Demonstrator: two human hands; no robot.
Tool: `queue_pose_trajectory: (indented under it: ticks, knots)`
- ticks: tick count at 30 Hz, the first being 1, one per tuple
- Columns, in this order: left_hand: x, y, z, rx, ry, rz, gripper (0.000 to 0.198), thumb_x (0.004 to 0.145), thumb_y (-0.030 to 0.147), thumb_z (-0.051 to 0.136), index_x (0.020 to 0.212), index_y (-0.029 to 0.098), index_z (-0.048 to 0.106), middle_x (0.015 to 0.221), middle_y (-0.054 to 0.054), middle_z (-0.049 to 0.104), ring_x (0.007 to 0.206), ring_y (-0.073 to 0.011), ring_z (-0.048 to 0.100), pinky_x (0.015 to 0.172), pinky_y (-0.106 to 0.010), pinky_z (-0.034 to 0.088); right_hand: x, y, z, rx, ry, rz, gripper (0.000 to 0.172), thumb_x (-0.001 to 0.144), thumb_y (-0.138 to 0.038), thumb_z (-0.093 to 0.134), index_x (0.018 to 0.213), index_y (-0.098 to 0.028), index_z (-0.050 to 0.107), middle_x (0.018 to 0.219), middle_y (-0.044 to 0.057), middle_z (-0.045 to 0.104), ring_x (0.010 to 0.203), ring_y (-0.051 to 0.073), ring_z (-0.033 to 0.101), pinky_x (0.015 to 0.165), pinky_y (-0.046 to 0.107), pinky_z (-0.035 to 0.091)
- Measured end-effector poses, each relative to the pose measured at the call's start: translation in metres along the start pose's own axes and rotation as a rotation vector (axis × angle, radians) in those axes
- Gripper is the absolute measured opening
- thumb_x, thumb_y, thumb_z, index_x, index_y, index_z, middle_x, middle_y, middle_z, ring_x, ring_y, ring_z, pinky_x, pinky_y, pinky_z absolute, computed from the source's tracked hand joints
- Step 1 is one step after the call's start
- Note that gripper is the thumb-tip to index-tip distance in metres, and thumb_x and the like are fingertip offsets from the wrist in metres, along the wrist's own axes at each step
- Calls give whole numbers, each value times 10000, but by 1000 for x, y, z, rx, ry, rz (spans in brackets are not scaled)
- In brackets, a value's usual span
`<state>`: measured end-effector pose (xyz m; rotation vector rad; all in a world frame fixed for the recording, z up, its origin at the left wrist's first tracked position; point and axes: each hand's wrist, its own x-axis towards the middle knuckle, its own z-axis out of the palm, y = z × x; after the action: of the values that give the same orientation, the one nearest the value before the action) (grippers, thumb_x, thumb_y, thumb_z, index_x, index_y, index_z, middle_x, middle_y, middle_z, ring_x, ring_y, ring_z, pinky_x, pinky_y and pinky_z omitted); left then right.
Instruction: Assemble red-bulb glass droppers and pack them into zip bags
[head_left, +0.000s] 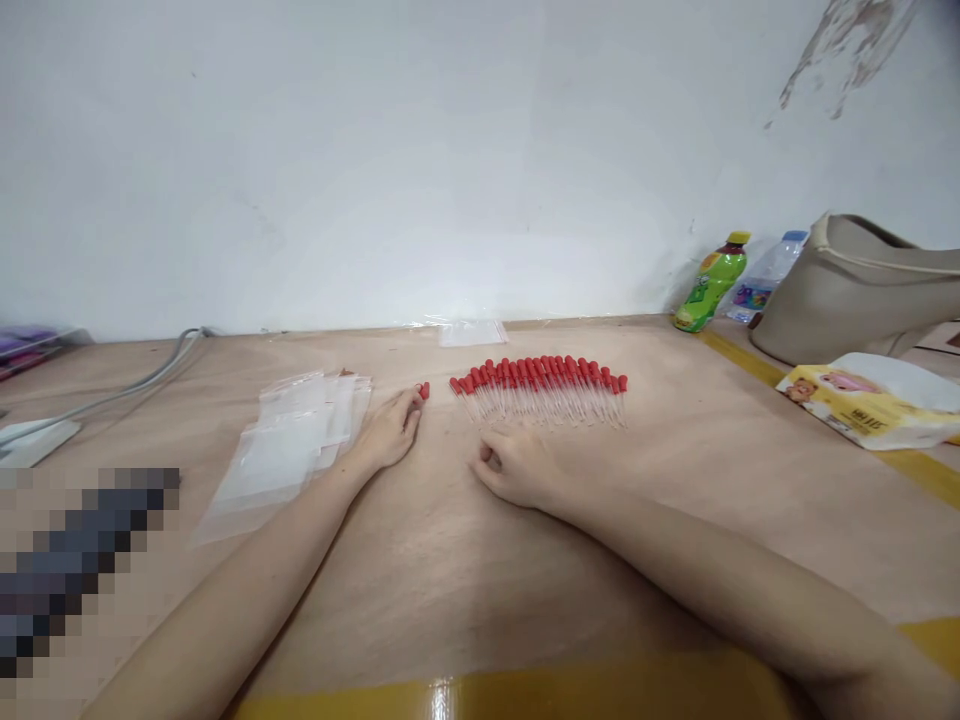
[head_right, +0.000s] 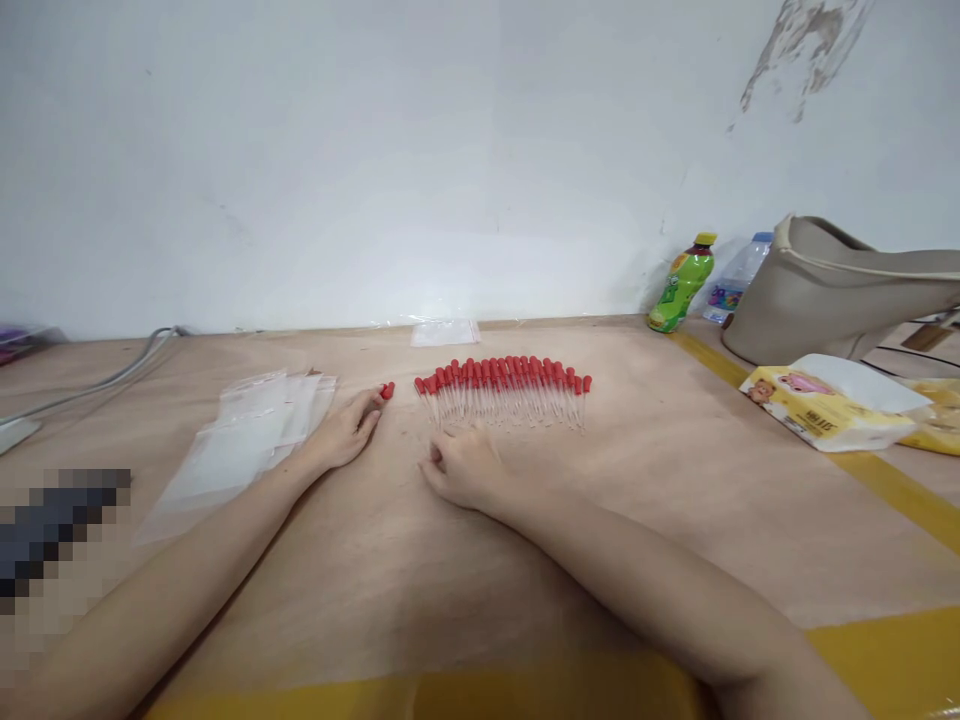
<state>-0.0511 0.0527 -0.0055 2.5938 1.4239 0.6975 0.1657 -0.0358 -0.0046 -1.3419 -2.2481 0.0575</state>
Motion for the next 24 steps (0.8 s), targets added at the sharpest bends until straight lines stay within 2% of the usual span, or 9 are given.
queue_pose_trajectory:
  ticks: [2, 4, 9, 12, 15, 17, 24]
  knots:
    - [0, 0, 0, 6, -17, -31, 253, 843, 234, 337, 1059, 194, 462, 1059, -62, 584, 967, -219, 548, 855, -373, 421, -12, 9, -10, 105, -27, -70, 129, 770, -280, 535, 704, -169, 533, 730, 11, 579, 702, 117, 500, 667, 242, 343]
    - [-1, 1, 0, 32, 28, -54, 258, 832, 249, 368, 1066, 192, 461, 1049, -69, 586, 964, -230, 545, 851, -376, 420, -21, 19, -19, 170, -65, -91, 127, 767, -284, 557, 709, -173, 538, 723, 5, 565, 685, 110, 490, 633, 225, 356]
    - [-5, 6, 2, 160, 244, -127, 228, 795, 294, 445, 973, 171, 519, 898, -88, 581, 882, -246, 547, 814, -375, 434, -29, 36, -28, 228, -74, -26, 101, 761, -264, 586, 709, -180, 567, 727, 8, 558, 717, 121, 501, 643, 233, 383]
    - [-5, 4, 4, 239, 337, -122, 274, 787, 284, 449, 1007, 148, 541, 976, -121, 545, 969, -264, 509, 870, -386, 411, -29, 38, -26, 215, -32, -28, 81, 757, -259, 593, 744, -179, 588, 756, 18, 558, 760, 132, 503, 694, 255, 387]
    - [-2, -3, 6, 230, 254, -44, 354, 799, 225, 392, 1119, 130, 508, 1179, -133, 471, 1120, -259, 434, 959, -383, 361, -29, 37, -24, 194, -4, -36, 114, 753, -261, 597, 827, -177, 617, 798, 32, 560, 793, 143, 502, 721, 271, 386]
    - [-2, -10, 8, 224, 185, -46, 350, 801, 198, 352, 1089, 122, 535, 1210, -128, 465, 1168, -254, 402, 997, -384, 331, -30, 37, -23, 196, 0, -45, 118, 759, -250, 589, 844, -180, 630, 803, 34, 562, 798, 144, 502, 730, 275, 386]
    - [-9, -17, 0, 266, 153, -149, 277, 716, 108, 376, 862, 113, 612, 957, -135, 589, 934, -262, 536, 892, -388, 420, -29, 38, -20, 149, 22, -37, 71, 772, -151, 539, 745, -173, 601, 782, 38, 565, 801, 154, 496, 734, 283, 388]
